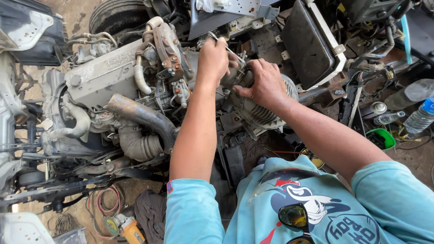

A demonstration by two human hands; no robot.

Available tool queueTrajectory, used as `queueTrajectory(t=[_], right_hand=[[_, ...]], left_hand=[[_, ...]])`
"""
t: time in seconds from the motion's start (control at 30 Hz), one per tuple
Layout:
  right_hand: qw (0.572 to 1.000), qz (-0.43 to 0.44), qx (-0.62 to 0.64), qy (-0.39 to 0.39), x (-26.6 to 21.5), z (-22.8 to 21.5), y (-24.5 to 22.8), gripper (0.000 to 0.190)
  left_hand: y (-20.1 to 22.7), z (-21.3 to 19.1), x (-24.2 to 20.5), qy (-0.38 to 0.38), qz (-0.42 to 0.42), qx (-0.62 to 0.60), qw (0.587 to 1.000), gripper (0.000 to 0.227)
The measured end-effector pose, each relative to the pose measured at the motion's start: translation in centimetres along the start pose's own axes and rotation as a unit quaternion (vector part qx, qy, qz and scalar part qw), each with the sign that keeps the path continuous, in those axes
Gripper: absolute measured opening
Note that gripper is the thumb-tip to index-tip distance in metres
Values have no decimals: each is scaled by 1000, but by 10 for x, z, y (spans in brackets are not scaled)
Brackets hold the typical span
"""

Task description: Repairing and maintaining components of a truck engine, specifically handling the air intake system parts.

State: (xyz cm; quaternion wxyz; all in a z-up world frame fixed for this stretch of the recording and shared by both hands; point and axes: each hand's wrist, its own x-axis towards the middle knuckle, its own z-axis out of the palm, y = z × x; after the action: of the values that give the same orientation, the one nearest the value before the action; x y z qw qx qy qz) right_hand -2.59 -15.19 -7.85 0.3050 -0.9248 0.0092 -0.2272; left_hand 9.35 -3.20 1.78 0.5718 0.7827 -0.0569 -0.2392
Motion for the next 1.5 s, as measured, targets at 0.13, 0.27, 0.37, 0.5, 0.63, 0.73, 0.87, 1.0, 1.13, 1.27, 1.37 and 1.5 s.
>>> queueTrajectory(t=[0.13,0.27,0.37,0.5,0.63,0.73,0.87,1.0,1.13,1.27,1.37,1.5], right_hand=[[1000,14,-3,3,0,2,4,81],[1000,22,-21,-1,2,7,13,81],[999,24,-20,-13,1,2,10,84],[1000,16,-8,-3,-2,0,7,85],[1000,14,-3,9,-5,8,14,56],[1000,17,-10,-4,-7,9,14,44],[1000,13,-15,-4,-5,3,4,57],[1000,24,-11,-6,-5,1,-4,74],[1000,24,-13,-9,-5,-1,-6,78],[999,29,-17,-9,-8,-3,-5,78],[1000,16,-14,-3,-14,0,0,79],[1000,3,-12,3,-14,6,9,81]], left_hand=[[-20,4,-19,96,149,67,982,29],[-32,13,-43,105,259,81,957,23],[-47,21,-45,100,315,96,939,21],[-53,30,-50,98,367,119,917,18],[-54,40,-58,126,432,244,859,16],[-57,44,-58,143,461,291,826,19],[-64,42,-40,124,415,280,857,22],[-37,21,-8,156,295,215,918,27],[-16,5,-7,46,55,13,997,30],[-25,7,-18,119,133,14,984,32],[-50,10,-21,122,225,30,966,30],[-51,17,-49,129,278,51,950,26]])
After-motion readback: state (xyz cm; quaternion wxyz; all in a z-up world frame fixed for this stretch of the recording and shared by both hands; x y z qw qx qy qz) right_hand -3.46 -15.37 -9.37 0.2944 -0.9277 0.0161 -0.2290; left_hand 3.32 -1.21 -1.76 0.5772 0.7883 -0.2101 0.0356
